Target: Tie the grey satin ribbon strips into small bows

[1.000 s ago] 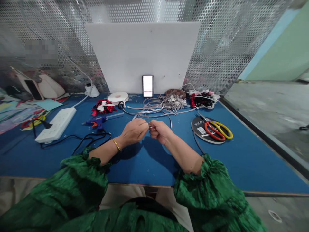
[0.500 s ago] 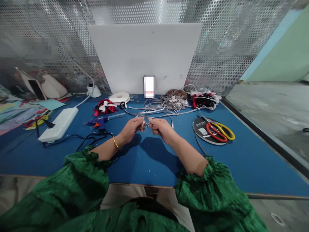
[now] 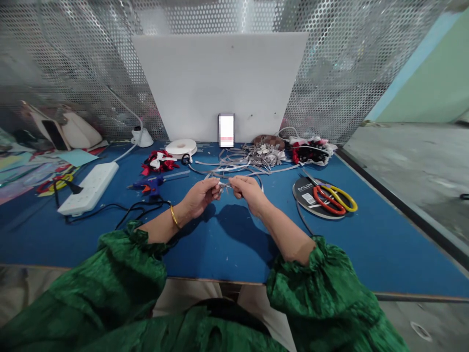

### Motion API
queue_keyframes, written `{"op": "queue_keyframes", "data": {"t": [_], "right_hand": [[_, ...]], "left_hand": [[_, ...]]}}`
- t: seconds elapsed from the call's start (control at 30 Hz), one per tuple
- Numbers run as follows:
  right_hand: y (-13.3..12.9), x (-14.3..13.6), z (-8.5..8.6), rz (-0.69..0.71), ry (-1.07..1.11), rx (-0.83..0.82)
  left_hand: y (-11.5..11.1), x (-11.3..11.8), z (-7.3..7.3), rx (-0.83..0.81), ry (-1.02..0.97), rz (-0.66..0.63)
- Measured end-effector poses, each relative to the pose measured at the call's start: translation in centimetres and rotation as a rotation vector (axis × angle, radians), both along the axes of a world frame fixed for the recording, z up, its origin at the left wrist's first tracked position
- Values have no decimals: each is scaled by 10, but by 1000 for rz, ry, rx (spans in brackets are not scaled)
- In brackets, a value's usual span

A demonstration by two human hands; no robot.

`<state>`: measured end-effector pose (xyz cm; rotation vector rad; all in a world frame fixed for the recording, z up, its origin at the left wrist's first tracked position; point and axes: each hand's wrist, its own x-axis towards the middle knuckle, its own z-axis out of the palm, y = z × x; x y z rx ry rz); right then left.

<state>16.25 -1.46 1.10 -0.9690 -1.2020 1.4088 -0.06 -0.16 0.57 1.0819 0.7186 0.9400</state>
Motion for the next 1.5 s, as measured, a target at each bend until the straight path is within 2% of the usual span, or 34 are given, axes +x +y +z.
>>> {"op": "queue_keyframes", "data": {"t": [0.37, 0.73, 0.9, 1.13, 1.27, 1.5], "right_hand": [[-2, -2, 3, -3, -25, -19], [-1, -1, 1, 11, 44, -64], [-2, -2, 2, 8, 37, -62], [3, -3, -3, -183, 44, -6], [6, 1, -4, -217, 0, -10], [6, 6, -6, -150, -150, 85]], "left_hand": [[-3, 3, 1, 38, 67, 53], [1, 1, -4, -38, 47, 113], [1, 1, -4, 73, 125, 152], [1, 1, -3, 78, 121, 240], [2, 1, -3, 32, 109, 250], [3, 0, -4, -26, 87, 222]]}}
